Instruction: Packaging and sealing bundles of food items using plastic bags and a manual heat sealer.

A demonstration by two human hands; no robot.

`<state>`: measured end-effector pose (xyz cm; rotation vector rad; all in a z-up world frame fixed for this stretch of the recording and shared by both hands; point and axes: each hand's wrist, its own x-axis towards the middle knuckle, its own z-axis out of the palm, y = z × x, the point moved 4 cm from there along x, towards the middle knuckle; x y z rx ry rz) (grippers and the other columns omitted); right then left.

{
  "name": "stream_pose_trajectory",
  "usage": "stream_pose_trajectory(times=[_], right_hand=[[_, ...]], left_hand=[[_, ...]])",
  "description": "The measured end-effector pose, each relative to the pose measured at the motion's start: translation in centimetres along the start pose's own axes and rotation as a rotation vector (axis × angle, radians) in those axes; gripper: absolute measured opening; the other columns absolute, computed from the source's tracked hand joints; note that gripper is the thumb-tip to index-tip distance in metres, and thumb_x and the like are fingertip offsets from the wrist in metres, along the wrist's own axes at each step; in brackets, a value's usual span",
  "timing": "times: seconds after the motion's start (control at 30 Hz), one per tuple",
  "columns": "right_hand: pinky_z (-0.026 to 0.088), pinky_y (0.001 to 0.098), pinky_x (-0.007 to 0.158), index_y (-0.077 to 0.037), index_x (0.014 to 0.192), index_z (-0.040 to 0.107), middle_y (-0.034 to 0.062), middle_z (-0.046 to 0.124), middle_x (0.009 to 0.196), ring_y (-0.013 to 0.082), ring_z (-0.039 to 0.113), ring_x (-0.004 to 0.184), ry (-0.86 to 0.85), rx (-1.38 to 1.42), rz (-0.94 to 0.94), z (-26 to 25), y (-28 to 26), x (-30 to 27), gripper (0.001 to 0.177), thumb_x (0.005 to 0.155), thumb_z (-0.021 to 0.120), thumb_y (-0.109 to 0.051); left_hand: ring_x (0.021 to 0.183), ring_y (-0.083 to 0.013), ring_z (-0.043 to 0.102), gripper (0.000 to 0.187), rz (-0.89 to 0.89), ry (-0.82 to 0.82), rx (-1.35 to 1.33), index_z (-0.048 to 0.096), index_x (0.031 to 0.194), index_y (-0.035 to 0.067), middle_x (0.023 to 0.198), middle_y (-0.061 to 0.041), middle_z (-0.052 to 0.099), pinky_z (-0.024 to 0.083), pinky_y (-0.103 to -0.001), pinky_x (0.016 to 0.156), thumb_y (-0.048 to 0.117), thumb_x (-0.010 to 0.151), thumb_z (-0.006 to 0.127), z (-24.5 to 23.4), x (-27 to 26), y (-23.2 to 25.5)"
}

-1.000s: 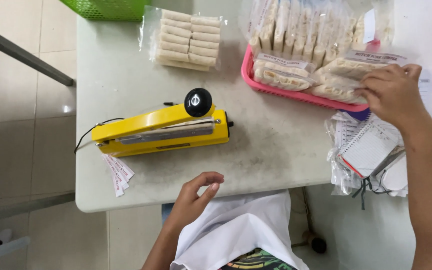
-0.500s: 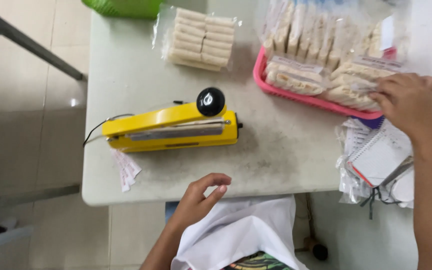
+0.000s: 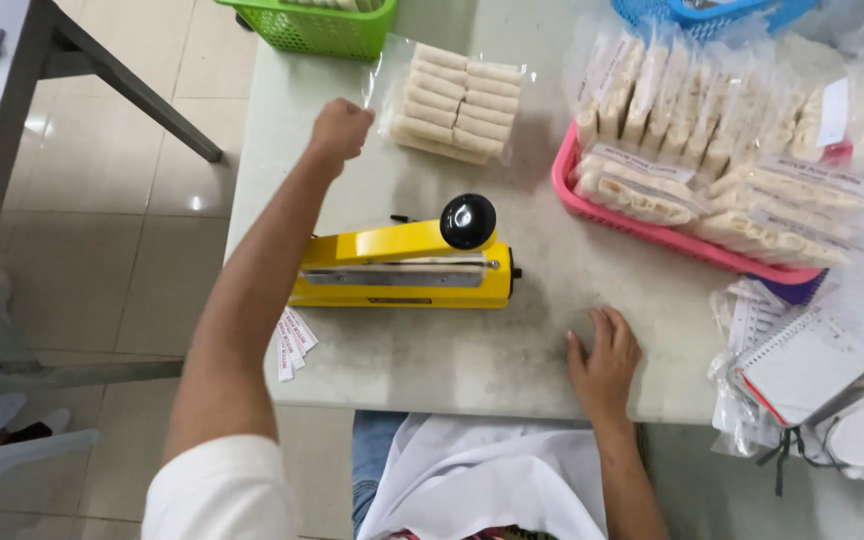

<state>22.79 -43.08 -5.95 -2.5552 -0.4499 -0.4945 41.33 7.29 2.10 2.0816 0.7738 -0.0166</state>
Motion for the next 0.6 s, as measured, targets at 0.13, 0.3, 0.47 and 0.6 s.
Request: stream_pose_trajectory(times=[0.13,0.3,0.47,0.6], right_hand=[[0.039,0.0444,0.114,-0.005,0.128,0.067,0.0103,0.058,0.133,0.0275,0.055,0.129,0.028,0.290,0.171,-0.5,0.5,0.9,0.035,0.104,0.059,-0.029],[0.033,0.0442,0.120,-0.003,0.150,0.049,0.0157,0.052,0.154,0.0274,0.044,0.146,-0.244,1.057,0.227,-0.3,-7.8,10.0,0.052,0.108,0.044,-0.033],[0.014,0.0580,0.127,0.002,0.159,0.028,0.0301,0.028,0.163,0.0436,0.021,0.153,-0.198,0.989,0.459,8.7,-10.4,27.7,0.069,0.111,0.038,-0.048],[0.027,0.0615,0.122,-0.008,0.163,0.023,0.0259,0.025,0.166,0.0414,0.031,0.154,-0.476,1.416,0.861,11.2,-15.6,32.9,0.103,0.091,0.052,-0.076]], left_hand=[[0.141,-0.0324,0.046,0.093,0.029,-0.113,-0.084,0.030,0.154,0.007,0.156,-0.020,0.042,0.042,-0.043,0.110,0.068,0.089,0.054,1.1,3.4,-0.9],[0.152,-0.0487,0.020,0.111,0.212,-0.181,-0.197,0.020,0.159,-0.007,0.162,-0.038,0.020,0.017,-0.060,0.126,0.077,0.098,0.060,1.0,5.0,0.9],[0.140,-0.0496,0.041,0.096,0.259,-0.170,-0.187,0.046,0.141,-0.010,0.143,-0.038,0.046,0.029,-0.060,0.119,0.071,0.094,0.063,4.8,6.8,3.2],[0.130,-0.0435,0.057,0.098,0.226,-0.132,-0.063,0.070,0.121,-0.009,0.127,-0.031,0.066,0.040,-0.058,0.114,0.080,0.090,0.042,5.6,6.9,3.1]])
